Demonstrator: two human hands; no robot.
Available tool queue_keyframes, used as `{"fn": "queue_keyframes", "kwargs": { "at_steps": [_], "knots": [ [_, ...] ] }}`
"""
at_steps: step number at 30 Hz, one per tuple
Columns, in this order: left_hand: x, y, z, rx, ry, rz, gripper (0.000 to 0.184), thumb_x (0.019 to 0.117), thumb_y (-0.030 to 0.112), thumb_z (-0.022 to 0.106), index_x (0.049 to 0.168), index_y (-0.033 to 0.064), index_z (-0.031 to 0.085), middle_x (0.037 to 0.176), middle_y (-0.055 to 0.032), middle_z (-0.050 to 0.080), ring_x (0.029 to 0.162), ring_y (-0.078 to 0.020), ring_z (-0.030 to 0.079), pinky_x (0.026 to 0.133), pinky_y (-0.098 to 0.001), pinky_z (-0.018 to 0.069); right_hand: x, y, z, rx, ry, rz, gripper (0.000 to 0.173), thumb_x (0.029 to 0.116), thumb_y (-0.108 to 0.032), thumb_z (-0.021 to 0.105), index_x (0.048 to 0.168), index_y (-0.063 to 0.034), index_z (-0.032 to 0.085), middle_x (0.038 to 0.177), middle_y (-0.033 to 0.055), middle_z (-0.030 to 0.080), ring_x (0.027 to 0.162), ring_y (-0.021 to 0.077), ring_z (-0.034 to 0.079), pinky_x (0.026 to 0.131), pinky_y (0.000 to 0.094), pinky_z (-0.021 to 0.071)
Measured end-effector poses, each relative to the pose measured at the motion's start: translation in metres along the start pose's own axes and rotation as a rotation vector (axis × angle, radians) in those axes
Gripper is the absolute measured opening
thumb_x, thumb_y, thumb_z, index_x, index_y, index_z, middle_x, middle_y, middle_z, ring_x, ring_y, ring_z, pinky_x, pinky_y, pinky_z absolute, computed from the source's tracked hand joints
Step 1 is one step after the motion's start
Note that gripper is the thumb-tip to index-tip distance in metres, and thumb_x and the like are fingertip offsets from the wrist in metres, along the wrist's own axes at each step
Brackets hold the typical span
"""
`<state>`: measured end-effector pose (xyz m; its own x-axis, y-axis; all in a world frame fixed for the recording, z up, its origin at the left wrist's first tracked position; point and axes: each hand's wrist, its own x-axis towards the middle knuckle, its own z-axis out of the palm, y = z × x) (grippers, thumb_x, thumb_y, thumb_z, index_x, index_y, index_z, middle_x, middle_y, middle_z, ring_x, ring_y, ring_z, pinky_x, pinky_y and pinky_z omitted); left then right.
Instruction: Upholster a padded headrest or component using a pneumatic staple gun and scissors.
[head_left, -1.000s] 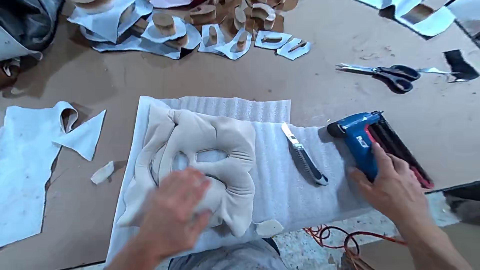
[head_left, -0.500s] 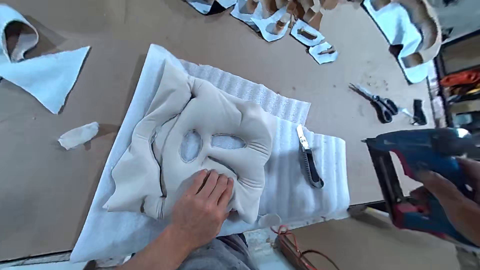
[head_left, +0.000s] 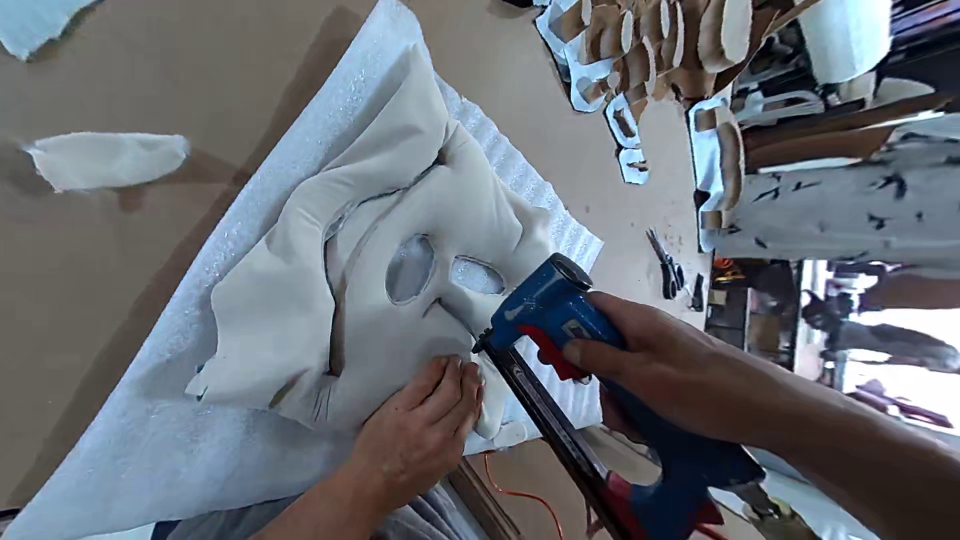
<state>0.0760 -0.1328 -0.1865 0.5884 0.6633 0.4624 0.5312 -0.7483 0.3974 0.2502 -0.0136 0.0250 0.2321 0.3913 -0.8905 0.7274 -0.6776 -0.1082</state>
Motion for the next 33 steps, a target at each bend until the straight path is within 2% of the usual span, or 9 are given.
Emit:
{"fn": "queue_keyframes", "kwargs": {
  "at_steps": [2,6,11,15,18,27,33],
  "knots": [
    [0.002,0.000,0.000,0.035,-0.011,-0.004,0.036,0.1016,-0.002,0.042,0.122,0.0043,0.071,0.127,-0.0069,0.072,0.119,-0.0236,0.067,0.106,-0.0382,0.0483,0.007,-0.011,-0.003,-0.026,-0.026,0.057,0.018,0.1086,-0.023,0.051,0.124,-0.0143,0.053,0.093,0.0098,0.071,0.054,0.0225,0.068,0.048,0.0345,0.0609],
    [0.003,0.002,-0.001,0.051,-0.042,-0.016,0.038,0.1002,-0.004,0.043,0.123,0.0054,0.071,0.126,-0.0058,0.072,0.118,-0.0223,0.067,0.106,-0.0382,0.0474,0.016,-0.030,-0.001,-0.048,-0.058,0.170,0.020,0.1098,-0.024,0.049,0.125,-0.0107,0.051,0.091,0.0132,0.069,0.051,0.0237,0.066,0.047,0.0365,0.0604],
    [0.003,0.002,0.000,0.006,-0.035,-0.051,0.037,0.1000,-0.003,0.044,0.123,0.0066,0.071,0.125,-0.0046,0.072,0.120,-0.0212,0.066,0.108,-0.0385,0.0467,0.023,-0.043,0.002,-0.058,-0.082,0.202,0.020,0.1103,-0.023,0.048,0.124,-0.0086,0.050,0.092,0.0129,0.069,0.047,0.0227,0.064,0.044,0.0364,0.0595],
    [0.002,0.004,0.003,-0.002,-0.010,-0.062,0.036,0.1015,-0.002,0.043,0.124,0.0040,0.071,0.122,-0.0066,0.074,0.118,-0.0238,0.066,0.109,-0.0404,0.0460,0.034,-0.056,-0.005,-0.106,-0.178,0.228,0.019,0.1099,-0.026,0.048,0.122,-0.0109,0.050,0.098,0.0113,0.074,0.049,0.0226,0.066,0.044,0.0341,0.0586],
    [0.001,0.004,0.004,-0.010,0.014,-0.072,0.037,0.0999,-0.003,0.044,0.124,0.0037,0.071,0.122,-0.0071,0.073,0.116,-0.0245,0.067,0.107,-0.0402,0.0475,0.039,-0.068,-0.006,-0.126,-0.203,0.251,0.020,0.1100,-0.024,0.048,0.124,-0.0105,0.050,0.095,0.0123,0.073,0.048,0.0235,0.065,0.043,0.0351,0.0582],
    [0.001,0.004,0.004,0.005,0.023,-0.078,0.037,0.1010,-0.003,0.043,0.123,0.0034,0.071,0.121,-0.0073,0.074,0.114,-0.0245,0.067,0.105,-0.0387,0.0485,0.038,-0.071,-0.005,-0.064,-0.178,0.288,0.020,0.1096,-0.023,0.049,0.125,-0.0118,0.051,0.098,0.0124,0.073,0.048,0.0239,0.065,0.042,0.0351,0.0578],
    [0.000,0.004,0.004,-0.020,0.019,-0.079,0.037,0.1009,-0.002,0.043,0.124,0.0038,0.071,0.122,-0.0075,0.073,0.115,-0.0247,0.067,0.107,-0.0393,0.0475,0.041,-0.069,-0.005,-0.066,-0.168,0.301,0.020,0.1096,-0.024,0.049,0.123,-0.0107,0.053,0.093,0.0125,0.073,0.047,0.0242,0.065,0.041,0.0354,0.0576]
  ]
}}
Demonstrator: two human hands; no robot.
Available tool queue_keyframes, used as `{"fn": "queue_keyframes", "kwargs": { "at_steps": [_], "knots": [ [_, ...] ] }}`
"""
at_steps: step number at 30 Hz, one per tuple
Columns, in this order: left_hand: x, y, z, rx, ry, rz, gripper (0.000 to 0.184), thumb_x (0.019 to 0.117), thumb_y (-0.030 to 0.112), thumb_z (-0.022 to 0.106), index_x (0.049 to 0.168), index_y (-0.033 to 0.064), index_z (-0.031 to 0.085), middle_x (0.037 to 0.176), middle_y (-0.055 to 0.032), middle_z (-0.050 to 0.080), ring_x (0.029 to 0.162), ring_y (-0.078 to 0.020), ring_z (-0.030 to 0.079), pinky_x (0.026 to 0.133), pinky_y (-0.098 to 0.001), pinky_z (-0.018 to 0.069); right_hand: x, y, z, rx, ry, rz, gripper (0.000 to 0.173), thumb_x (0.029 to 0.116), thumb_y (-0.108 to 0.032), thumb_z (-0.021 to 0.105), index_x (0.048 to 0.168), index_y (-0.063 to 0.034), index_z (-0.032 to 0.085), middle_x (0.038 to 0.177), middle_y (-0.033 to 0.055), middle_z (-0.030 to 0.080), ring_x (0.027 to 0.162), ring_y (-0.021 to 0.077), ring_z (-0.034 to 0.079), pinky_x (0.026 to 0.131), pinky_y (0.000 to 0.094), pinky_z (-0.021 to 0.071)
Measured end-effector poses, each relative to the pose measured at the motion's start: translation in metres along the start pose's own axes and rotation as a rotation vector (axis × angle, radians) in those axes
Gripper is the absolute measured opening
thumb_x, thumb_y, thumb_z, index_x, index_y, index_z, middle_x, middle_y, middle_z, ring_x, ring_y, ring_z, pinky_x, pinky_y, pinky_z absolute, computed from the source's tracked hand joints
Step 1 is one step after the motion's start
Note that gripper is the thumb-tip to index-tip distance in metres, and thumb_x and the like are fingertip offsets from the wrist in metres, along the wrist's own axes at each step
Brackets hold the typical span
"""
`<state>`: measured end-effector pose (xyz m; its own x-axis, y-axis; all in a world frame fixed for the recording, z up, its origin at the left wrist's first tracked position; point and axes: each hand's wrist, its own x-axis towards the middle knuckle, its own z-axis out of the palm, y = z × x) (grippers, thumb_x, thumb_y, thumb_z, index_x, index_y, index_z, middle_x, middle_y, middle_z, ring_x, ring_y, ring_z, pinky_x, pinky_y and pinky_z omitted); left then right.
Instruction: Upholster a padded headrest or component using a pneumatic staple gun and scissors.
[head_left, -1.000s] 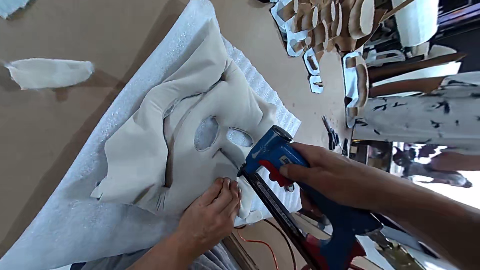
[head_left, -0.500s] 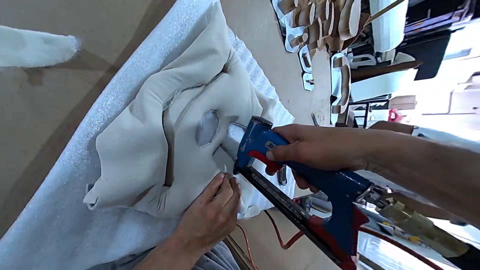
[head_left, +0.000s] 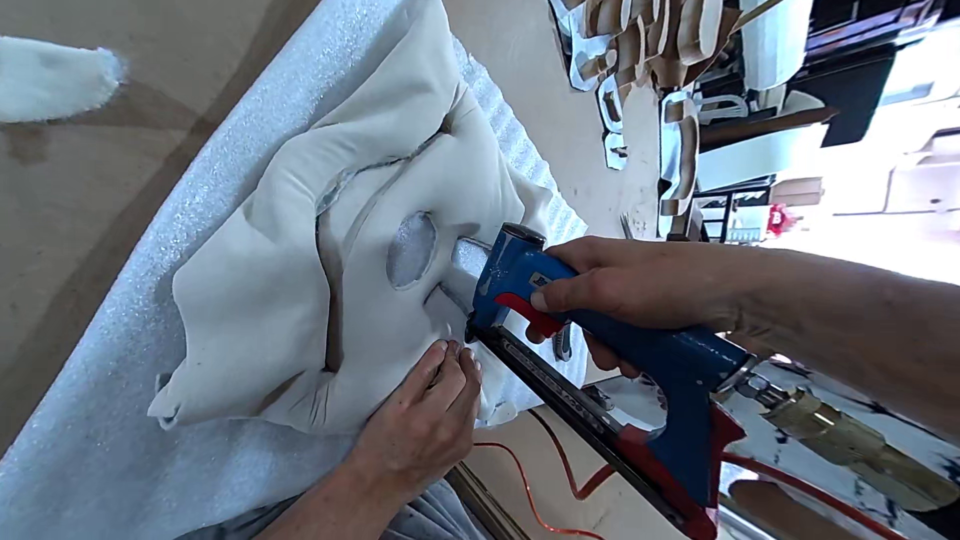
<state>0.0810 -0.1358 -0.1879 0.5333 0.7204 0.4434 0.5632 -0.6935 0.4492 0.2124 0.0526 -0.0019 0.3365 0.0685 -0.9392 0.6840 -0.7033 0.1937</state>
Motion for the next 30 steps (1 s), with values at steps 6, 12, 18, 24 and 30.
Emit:
{"fn": "queue_keyframes", "kwargs": {
  "at_steps": [6,12,18,24,30],
  "knots": [
    [0.002,0.000,-0.001,-0.014,-0.003,-0.009,0.036,0.1003,-0.002,0.045,0.123,0.0050,0.071,0.123,-0.0070,0.073,0.118,-0.0248,0.066,0.107,-0.0396,0.0474,0.004,0.003,0.001,-0.006,0.005,0.005,0.023,0.1096,-0.028,0.048,0.125,-0.0111,0.050,0.090,0.0132,0.072,0.047,0.0226,0.064,0.042,0.0353,0.0567],
    [0.014,-0.023,-0.048,-0.074,-0.250,0.019,0.036,0.0937,0.009,0.058,0.128,0.0050,0.069,0.136,-0.0135,0.066,0.135,-0.0327,0.056,0.116,-0.0573,0.0379,0.001,0.037,0.002,0.152,0.036,-0.127,0.024,0.1106,-0.028,0.045,0.123,-0.0078,0.052,0.096,0.0150,0.072,0.049,0.0251,0.066,0.044,0.0379,0.0591],
    [0.006,-0.055,-0.039,-0.057,-0.222,0.209,0.035,0.1052,0.013,0.044,0.130,0.0060,0.068,0.139,-0.0104,0.065,0.138,-0.0277,0.055,0.119,-0.0466,0.0396,0.003,0.055,0.007,0.361,0.018,-0.098,0.024,0.1102,-0.028,0.047,0.124,-0.0084,0.049,0.097,0.0161,0.071,0.048,0.0254,0.066,0.044,0.0378,0.0594],
    [0.010,-0.057,-0.040,-0.041,-0.268,0.238,0.040,0.1030,0.003,0.039,0.132,0.0028,0.066,0.137,-0.0104,0.067,0.132,-0.0284,0.059,0.114,-0.0447,0.0425,-0.004,0.043,0.007,0.428,0.011,0.030,0.022,0.1108,-0.027,0.045,0.125,-0.0115,0.048,0.095,0.0135,0.074,0.048,0.0246,0.066,0.043,0.0357,0.0582],
    [0.012,-0.055,-0.042,0.017,-0.279,0.266,0.042,0.1009,-0.005,0.038,0.133,-0.0012,0.064,0.136,-0.0140,0.067,0.129,-0.0304,0.060,0.111,-0.0463,0.0437,0.003,0.029,-0.002,0.400,-0.024,0.126,0.023,0.1101,-0.027,0.047,0.127,-0.0112,0.048,0.093,0.0131,0.074,0.048,0.0245,0.066,0.042,0.0356,0.0572]
  ]
}}
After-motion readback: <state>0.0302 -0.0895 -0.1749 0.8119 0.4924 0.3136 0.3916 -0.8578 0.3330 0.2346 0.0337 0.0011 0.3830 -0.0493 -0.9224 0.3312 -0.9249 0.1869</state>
